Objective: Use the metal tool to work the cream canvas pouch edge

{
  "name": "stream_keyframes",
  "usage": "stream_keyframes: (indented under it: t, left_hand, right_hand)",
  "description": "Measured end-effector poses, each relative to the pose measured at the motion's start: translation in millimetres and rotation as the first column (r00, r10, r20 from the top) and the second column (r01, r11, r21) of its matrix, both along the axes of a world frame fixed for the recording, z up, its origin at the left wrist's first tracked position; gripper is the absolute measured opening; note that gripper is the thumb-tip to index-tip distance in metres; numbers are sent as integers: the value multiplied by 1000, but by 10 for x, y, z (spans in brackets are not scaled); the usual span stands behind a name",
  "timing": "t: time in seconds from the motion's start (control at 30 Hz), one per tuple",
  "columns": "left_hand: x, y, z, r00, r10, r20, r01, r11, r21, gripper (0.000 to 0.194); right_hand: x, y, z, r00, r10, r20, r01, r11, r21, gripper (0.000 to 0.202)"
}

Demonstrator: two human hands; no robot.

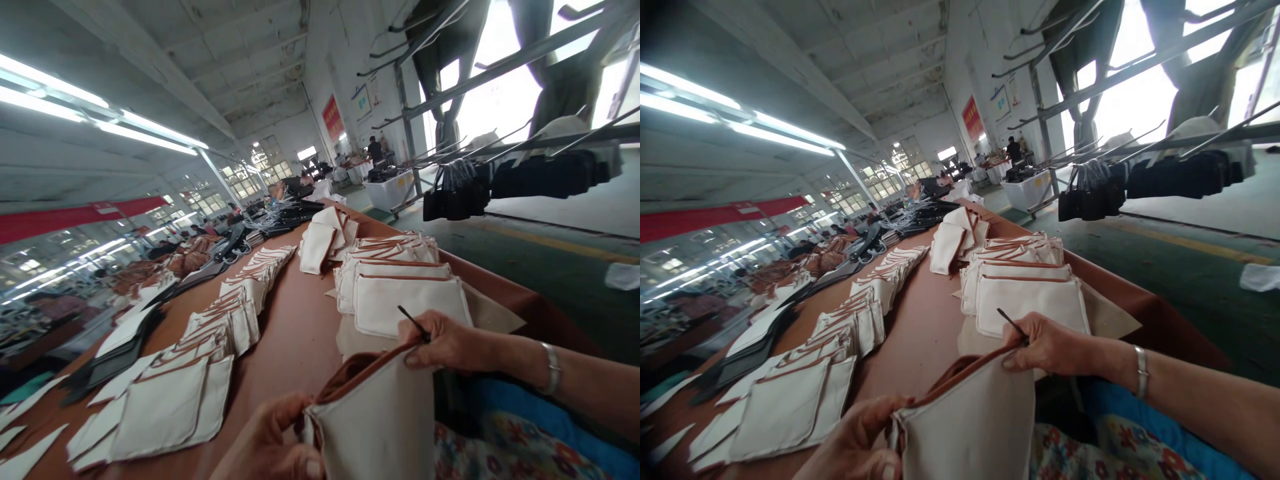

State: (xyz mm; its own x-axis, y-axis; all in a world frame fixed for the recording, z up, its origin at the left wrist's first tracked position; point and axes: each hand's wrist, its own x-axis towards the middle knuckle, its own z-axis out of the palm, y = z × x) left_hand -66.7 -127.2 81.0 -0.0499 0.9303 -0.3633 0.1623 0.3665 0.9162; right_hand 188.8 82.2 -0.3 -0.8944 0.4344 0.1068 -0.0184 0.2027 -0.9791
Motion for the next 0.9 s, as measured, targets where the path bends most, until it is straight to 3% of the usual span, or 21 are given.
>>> stream_keyframes:
  t: [0.1, 0.2, 0.27, 0.4, 0.5, 0.63, 0.77, 0.9]
  left_hand:
    - [282, 224, -63, 995, -67, 76, 62, 996, 70, 47]
    - [599, 448, -160, 980, -136, 143, 125, 989, 84, 49]
    - [738, 543, -182, 978, -165, 130, 153, 984, 95, 49]
    - [827, 595, -137, 982, -181, 62, 177, 982, 61, 50]
    - [829, 576, -113, 983, -178, 50, 179, 984, -2, 57]
    - [853, 570, -81, 980, -199, -23, 198, 979, -55, 59]
    - [929, 602, -17, 956, -186, -228, 176, 982, -62, 31]
    - [1003, 643, -31, 894, -91, -438, 127, 990, 54, 15]
  right_hand:
    - [97, 74, 12, 997, -57, 56, 50, 991, 126, 21]
    - [188, -43, 243, 994, -108, 11, 103, 971, 215, 36]
    - [225, -203, 459, 995, -97, -35, 102, 980, 172, 39]
    - [262, -503, 694, 989, -63, 137, 40, 985, 167, 28]
    - [275, -586, 623, 983, -114, 146, 93, 985, 143, 22]
    - [250, -551, 460, 995, -67, 73, 73, 995, -75, 16]
    - [224, -495, 400, 994, -75, 84, 84, 990, -112, 18]
    - [244, -469, 432, 992, -94, 84, 98, 994, -41, 16]
